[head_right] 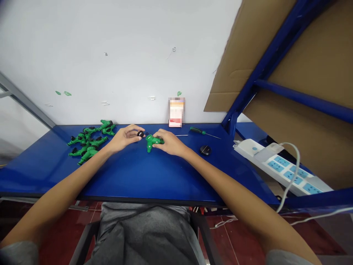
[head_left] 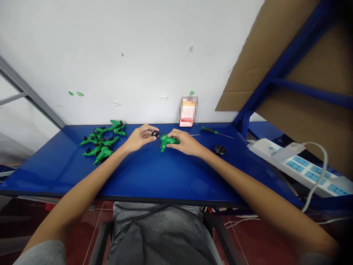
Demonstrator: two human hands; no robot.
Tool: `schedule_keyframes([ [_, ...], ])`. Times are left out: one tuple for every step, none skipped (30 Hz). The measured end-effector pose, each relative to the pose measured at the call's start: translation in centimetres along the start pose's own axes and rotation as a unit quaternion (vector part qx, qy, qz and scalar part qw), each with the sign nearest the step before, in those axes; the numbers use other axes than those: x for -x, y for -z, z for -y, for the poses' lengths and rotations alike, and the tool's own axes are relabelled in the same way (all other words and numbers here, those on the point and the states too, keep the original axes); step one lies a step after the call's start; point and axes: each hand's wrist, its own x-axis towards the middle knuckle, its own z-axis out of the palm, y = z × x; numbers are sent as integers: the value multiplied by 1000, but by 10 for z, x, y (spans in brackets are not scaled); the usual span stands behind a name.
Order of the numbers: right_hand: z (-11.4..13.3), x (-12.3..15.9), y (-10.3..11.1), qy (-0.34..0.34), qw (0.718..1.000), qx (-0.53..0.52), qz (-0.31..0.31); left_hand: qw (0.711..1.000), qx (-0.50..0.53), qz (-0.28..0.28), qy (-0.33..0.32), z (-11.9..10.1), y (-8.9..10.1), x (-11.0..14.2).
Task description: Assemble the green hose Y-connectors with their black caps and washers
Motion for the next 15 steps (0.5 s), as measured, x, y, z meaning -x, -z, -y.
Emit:
schedule_keyframes([
  [2, 0, 0, 8, 1000, 11, -3, 1000, -5, -2, -1, 0, 0, 0],
  [4, 0, -1, 13, 1000, 16, -8, 1000, -9, -2, -3, 0, -1, 0],
  [7, 0, 0, 12, 1000, 14, -15, 1000, -11, 1, -3, 0, -1, 0],
  [8, 0, 0, 7, 1000, 3, -16, 1000, -10, 8, -3, 0, 0, 1],
  [10, 1, 1, -1, 1000, -14, -8, 1000, -8, 15, -1, 0, 0, 1],
  [12, 1, 1, -11, 999, -35, 8, 1000, -6, 19, 2, 0, 0, 1],
  [13, 2, 2, -22, 998, -59, 28, 1000, -6, 21, 6, -1, 1, 2],
  [14, 2, 2, -32, 995, -84, 44, 1000, -7, 21, 10, -1, 1, 2],
  [15, 2, 3, -40, 992, -108, 53, 1000, -8, 20, 14, -3, 2, 2],
  [16, 3, 3, -45, 989, -130, 51, 1000, -7, 20, 16, -4, 3, 2],
  [17, 3, 3, -48, 987, -147, 40, 1000, -5, 23, 17, -6, 3, 3],
  [18, 3, 4, -48, 986, -158, 24, 999, -1, 29, 18, -7, 3, 3],
  [18, 2, 4, -48, 985, -165, 5, 999, 3, 36, 20, -9, 3, 4],
  [18, 2, 4, -47, 985, -168, -13, 999, 5, 44, 21, -10, 2, 4],
  [17, 2, 4, -46, 984, -172, -26, 998, 7, 51, 23, -10, 1, 4],
])
